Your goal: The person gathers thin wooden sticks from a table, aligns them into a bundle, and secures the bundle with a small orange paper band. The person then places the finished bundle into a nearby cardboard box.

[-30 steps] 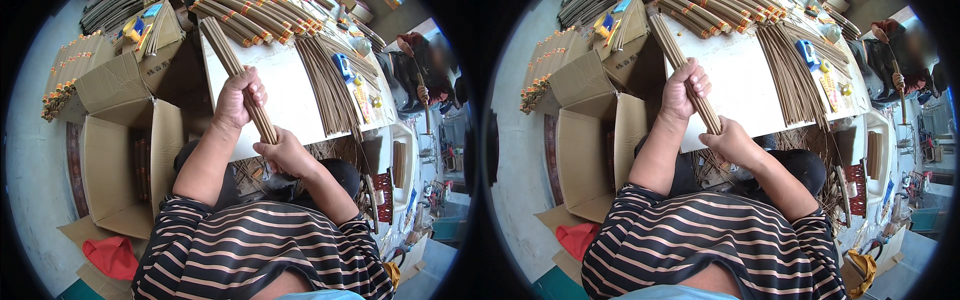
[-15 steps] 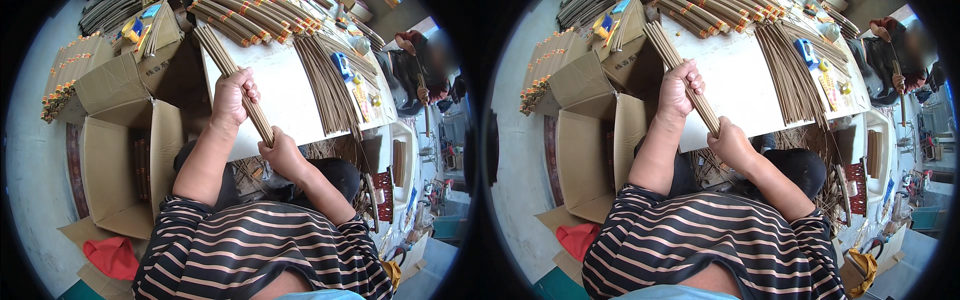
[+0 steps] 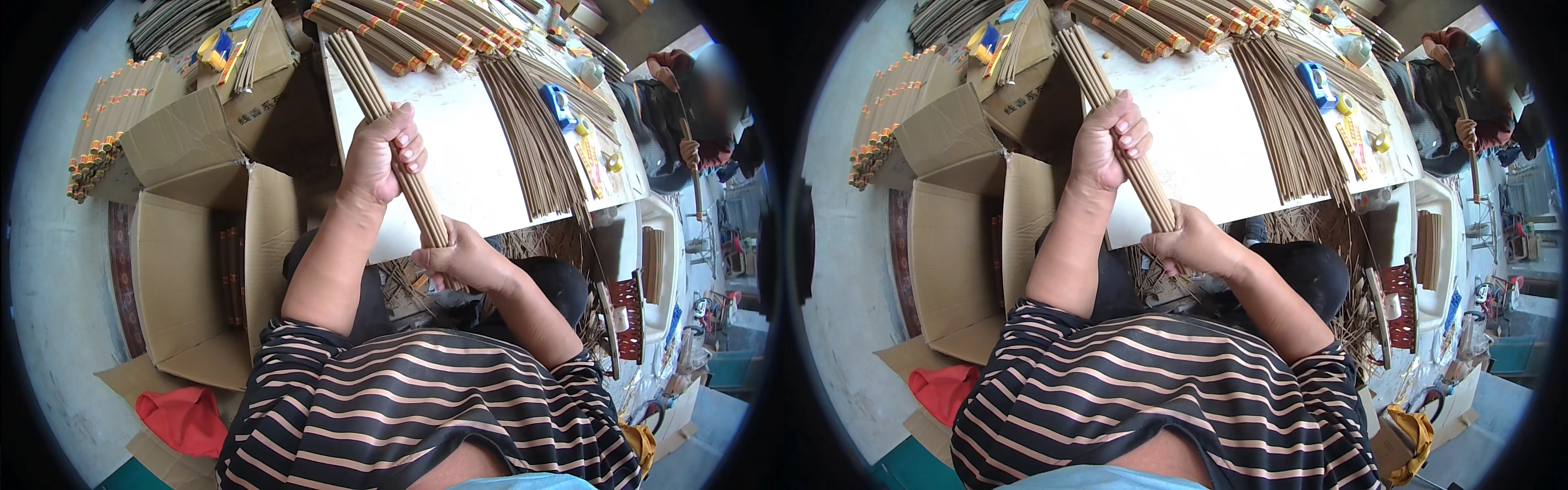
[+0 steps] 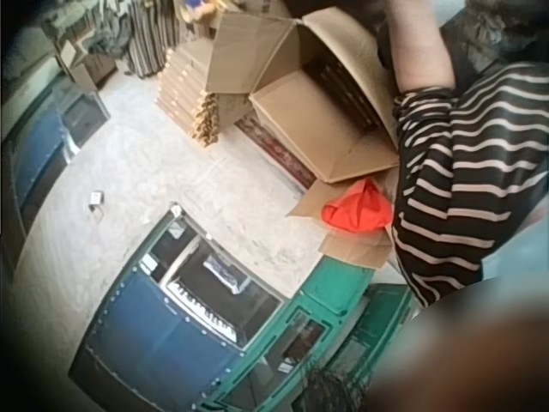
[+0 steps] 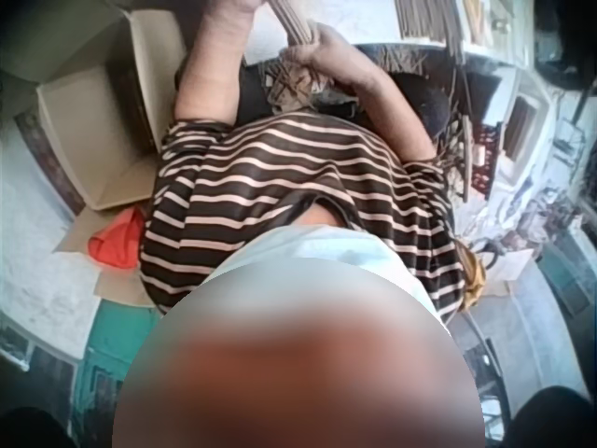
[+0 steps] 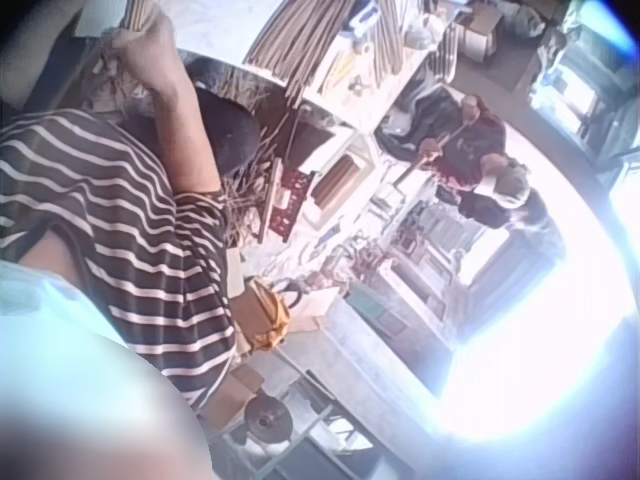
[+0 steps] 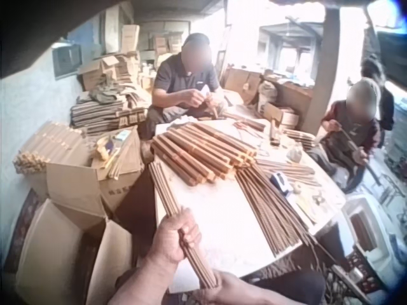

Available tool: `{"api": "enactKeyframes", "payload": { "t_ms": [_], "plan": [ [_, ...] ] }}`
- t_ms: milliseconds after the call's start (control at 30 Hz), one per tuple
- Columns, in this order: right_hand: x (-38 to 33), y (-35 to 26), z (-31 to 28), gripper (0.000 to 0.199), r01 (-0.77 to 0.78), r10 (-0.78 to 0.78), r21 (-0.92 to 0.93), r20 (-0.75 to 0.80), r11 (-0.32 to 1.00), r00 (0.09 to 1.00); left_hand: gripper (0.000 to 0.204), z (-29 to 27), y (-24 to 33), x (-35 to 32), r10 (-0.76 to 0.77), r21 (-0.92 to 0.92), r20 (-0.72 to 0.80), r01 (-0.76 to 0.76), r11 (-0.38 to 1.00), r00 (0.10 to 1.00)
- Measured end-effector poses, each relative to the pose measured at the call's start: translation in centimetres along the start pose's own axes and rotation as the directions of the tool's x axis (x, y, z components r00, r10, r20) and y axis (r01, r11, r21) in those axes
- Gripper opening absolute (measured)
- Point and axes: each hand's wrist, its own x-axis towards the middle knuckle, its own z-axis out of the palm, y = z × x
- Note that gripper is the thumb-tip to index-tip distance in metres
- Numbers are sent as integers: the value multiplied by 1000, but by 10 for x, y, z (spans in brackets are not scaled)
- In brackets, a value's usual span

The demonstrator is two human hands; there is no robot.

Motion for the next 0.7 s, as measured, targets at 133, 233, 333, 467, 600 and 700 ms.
{"api": "enactKeyframes", "payload": {
  "t_ms": [133,233,333,467,600,700],
  "plan": [
    [4,1,-4,20,-85,8,325,234,942,972,15,-10,-3,4,18,-133,224,12,991,975],
    [1,-9,2,19,-42,40,-30,-53,999,998,15,-8,-6,4,31,-57,33,-29,998,999],
    [3,-12,6,21,-60,-52,-369,-286,927,957,15,-6,-17,3,70,193,-191,-32,981,979],
    [0,-5,-2,19,-31,18,-99,-135,995,991,17,-4,-14,1,-53,-46,-9,53,998,999],
    [-3,-6,-6,18,-64,54,191,58,980,997,18,-1,-12,-1,-14,-123,71,23,992,997],
    [3,-5,0,19,-34,9,-143,-171,989,985,19,3,-15,0,25,69,-144,-15,998,989]
  ]
}}
